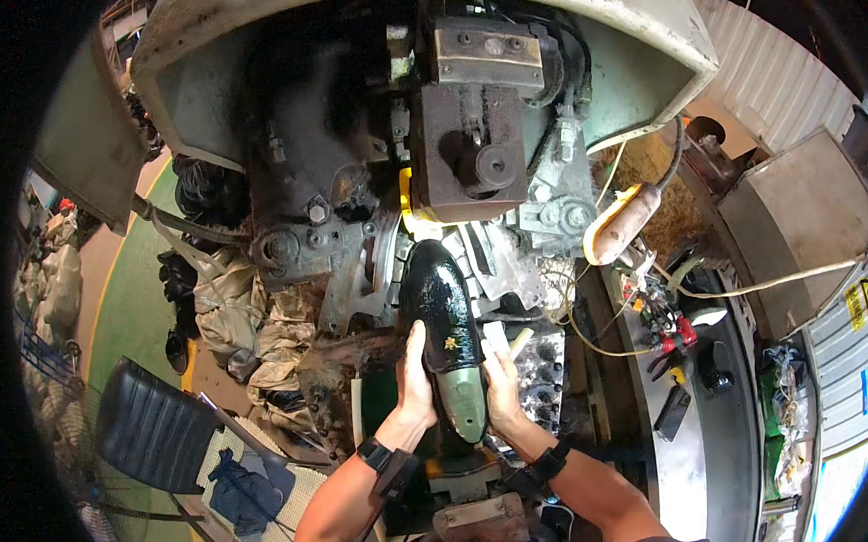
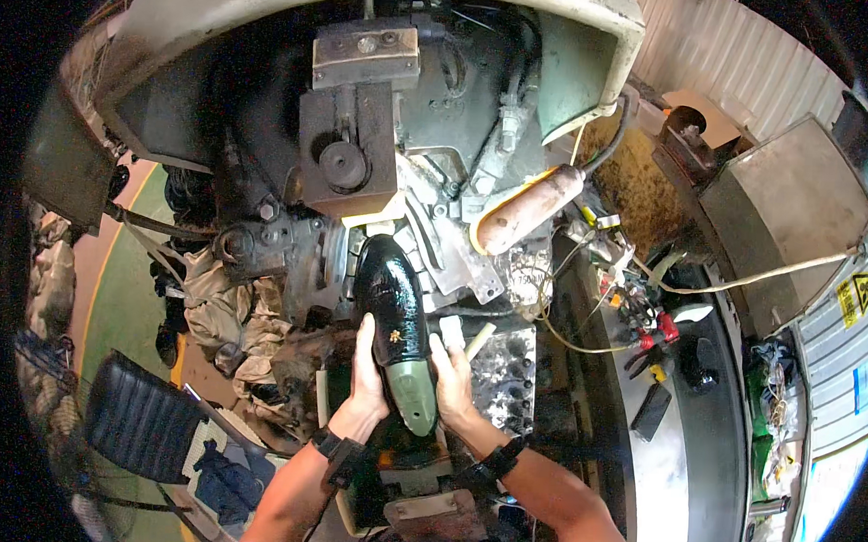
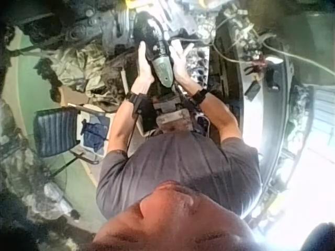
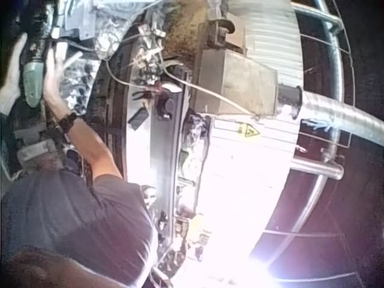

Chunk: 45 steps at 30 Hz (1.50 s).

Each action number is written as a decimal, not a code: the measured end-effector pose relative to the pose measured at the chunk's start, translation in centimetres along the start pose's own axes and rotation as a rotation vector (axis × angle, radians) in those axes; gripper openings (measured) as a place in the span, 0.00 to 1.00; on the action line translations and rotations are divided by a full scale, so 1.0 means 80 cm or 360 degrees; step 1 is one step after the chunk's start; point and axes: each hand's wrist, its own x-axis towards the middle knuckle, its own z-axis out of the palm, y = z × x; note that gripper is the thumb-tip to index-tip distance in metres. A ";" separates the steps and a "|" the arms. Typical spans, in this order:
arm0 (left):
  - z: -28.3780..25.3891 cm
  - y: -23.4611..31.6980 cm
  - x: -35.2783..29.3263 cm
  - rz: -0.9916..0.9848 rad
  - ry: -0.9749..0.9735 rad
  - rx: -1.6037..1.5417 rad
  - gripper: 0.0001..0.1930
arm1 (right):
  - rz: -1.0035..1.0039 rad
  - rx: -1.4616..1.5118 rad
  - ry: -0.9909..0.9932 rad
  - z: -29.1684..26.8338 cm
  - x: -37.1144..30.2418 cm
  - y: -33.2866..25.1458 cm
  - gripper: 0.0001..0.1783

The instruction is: Operating a toe-lasting machine to shape and attach the front part of a shoe upper to the last.

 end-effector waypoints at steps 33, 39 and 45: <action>0.064 -0.066 -0.107 0.1367 0.0422 0.2302 0.58 | -0.0791 -0.2519 -0.0296 -0.129 -0.092 -0.065 0.15; 0.064 -0.064 -0.103 0.1350 0.0404 0.2312 0.57 | -0.0878 -0.2239 -0.0135 -0.135 -0.087 -0.061 0.17; 0.059 -0.062 -0.103 0.1419 0.0386 0.2306 0.56 | -0.0870 -0.2208 -0.0057 -0.132 -0.085 -0.055 0.20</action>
